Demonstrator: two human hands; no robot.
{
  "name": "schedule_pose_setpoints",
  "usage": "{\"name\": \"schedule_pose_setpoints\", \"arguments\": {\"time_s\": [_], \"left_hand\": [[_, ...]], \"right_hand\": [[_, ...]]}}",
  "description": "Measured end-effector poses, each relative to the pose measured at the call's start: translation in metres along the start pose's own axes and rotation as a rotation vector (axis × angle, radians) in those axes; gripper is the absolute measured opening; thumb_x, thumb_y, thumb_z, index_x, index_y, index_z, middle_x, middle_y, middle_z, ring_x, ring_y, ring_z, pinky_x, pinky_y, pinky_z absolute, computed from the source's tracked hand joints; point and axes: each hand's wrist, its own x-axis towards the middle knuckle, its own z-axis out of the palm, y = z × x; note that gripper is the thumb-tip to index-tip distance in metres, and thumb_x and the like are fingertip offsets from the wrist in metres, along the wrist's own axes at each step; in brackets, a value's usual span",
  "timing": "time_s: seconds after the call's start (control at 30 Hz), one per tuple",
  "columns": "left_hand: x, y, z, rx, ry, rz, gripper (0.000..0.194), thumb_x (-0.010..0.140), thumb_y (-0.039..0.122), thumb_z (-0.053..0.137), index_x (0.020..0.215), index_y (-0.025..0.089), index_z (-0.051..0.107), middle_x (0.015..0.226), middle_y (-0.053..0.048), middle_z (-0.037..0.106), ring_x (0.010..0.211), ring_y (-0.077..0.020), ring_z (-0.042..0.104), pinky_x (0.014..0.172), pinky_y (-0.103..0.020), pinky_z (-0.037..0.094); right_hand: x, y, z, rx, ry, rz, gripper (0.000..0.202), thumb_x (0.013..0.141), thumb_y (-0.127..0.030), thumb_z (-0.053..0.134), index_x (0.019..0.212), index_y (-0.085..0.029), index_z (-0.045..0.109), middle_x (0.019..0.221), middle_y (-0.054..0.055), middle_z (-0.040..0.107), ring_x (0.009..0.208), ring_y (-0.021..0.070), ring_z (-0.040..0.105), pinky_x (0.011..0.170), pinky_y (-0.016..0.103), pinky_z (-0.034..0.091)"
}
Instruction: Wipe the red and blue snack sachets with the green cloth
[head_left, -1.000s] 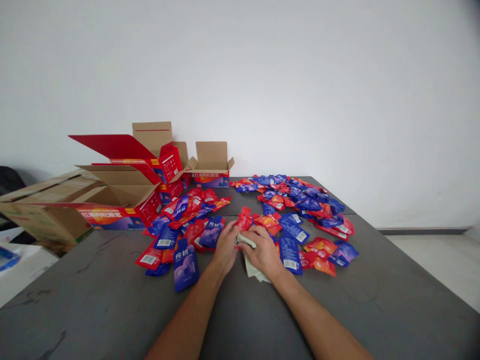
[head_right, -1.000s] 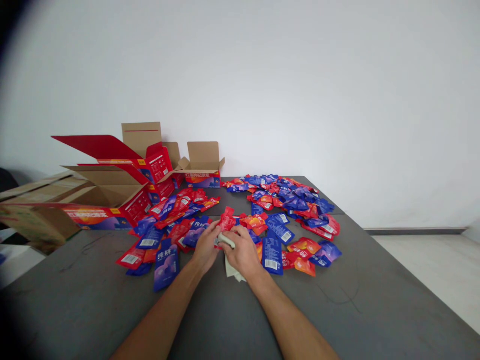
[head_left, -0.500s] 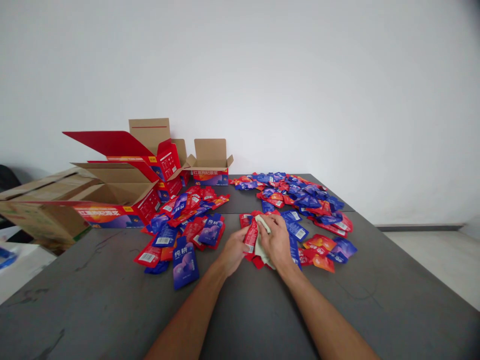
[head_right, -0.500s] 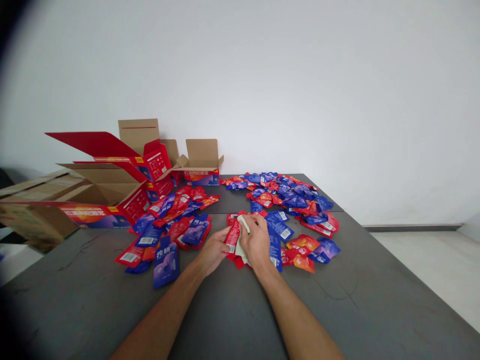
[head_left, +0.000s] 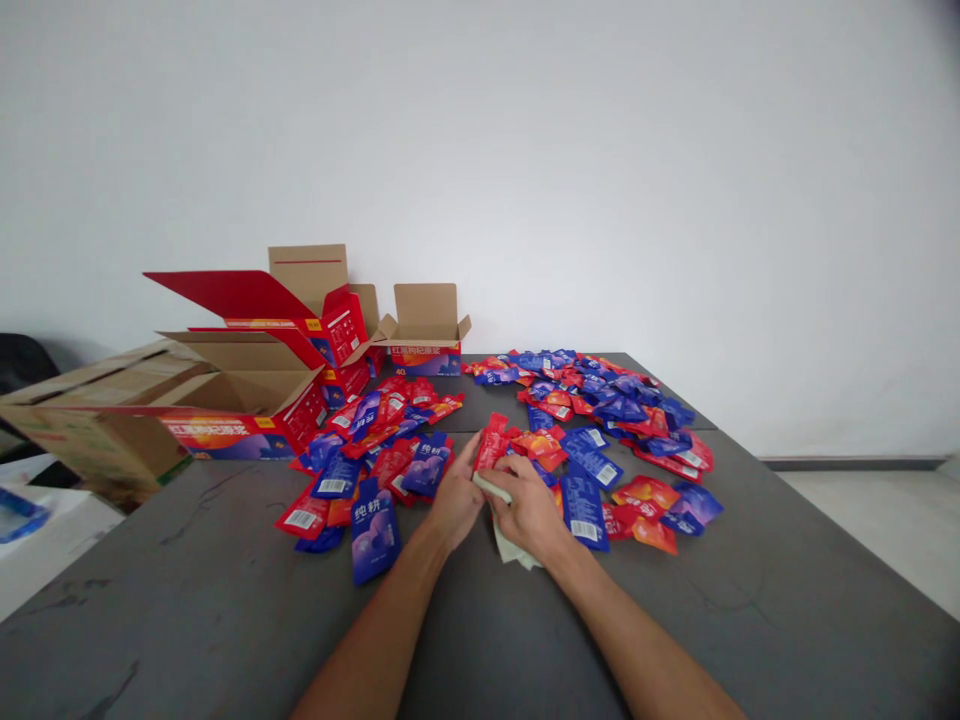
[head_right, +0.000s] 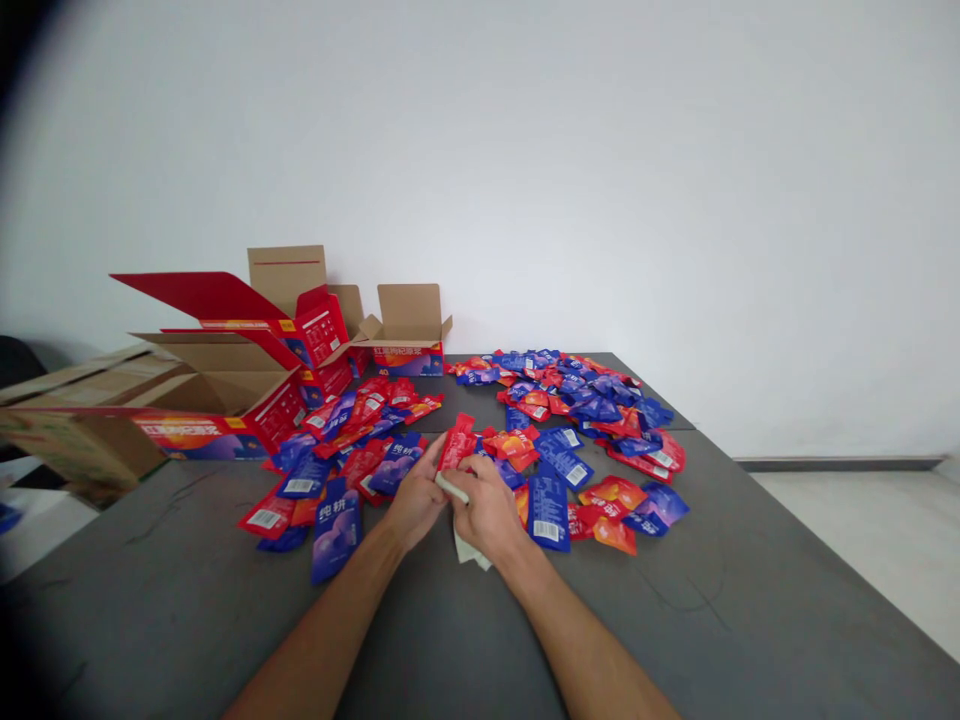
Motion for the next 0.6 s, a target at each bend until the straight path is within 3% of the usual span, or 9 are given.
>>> {"name": "schedule_pose_setpoints", "arguments": {"time_s": [0.17, 0.33, 0.43, 0.6], "left_hand": [[-0.002, -0.004, 0.004, -0.014, -0.020, -0.051, 0.081, 0.052, 0.004, 0.052, 0.131, 0.021, 0.063, 0.108, -0.006, 0.073, 0.089, -0.0199, 0.066, 0.072, -0.026, 0.047], [-0.004, -0.005, 0.011, -0.065, -0.081, -0.109, 0.076, 0.053, 0.004, 0.055, 0.126, 0.021, 0.067, 0.106, -0.006, 0.074, 0.091, -0.0221, 0.067, 0.077, -0.029, 0.049], [-0.003, -0.005, 0.009, -0.075, -0.068, -0.091, 0.083, 0.051, 0.004, 0.053, 0.131, 0.022, 0.063, 0.111, -0.007, 0.073, 0.095, -0.0232, 0.067, 0.080, -0.030, 0.050], [0.002, -0.005, 0.001, -0.093, 0.029, 0.014, 0.091, 0.049, 0.002, 0.050, 0.138, 0.021, 0.056, 0.118, -0.008, 0.071, 0.100, -0.0229, 0.067, 0.083, -0.030, 0.051]], "right_hand": [[0.003, 0.007, -0.002, -0.015, 0.165, 0.099, 0.025, 0.093, -0.023, 0.055, 0.110, -0.028, 0.073, 0.105, 0.007, 0.062, 0.099, 0.0214, 0.058, 0.088, 0.034, 0.051], [0.008, 0.021, -0.011, -0.056, 0.340, 0.172, 0.030, 0.095, -0.027, 0.053, 0.119, -0.026, 0.070, 0.111, 0.009, 0.061, 0.107, 0.0232, 0.057, 0.096, 0.039, 0.049], [0.007, 0.020, -0.009, -0.050, 0.309, 0.136, 0.029, 0.094, -0.027, 0.054, 0.118, -0.026, 0.071, 0.109, 0.009, 0.061, 0.105, 0.0228, 0.058, 0.094, 0.038, 0.050], [0.002, 0.009, 0.003, 0.020, 0.113, 0.040, 0.026, 0.092, -0.023, 0.058, 0.112, -0.028, 0.074, 0.103, 0.008, 0.063, 0.098, 0.0217, 0.059, 0.086, 0.035, 0.052]]}}
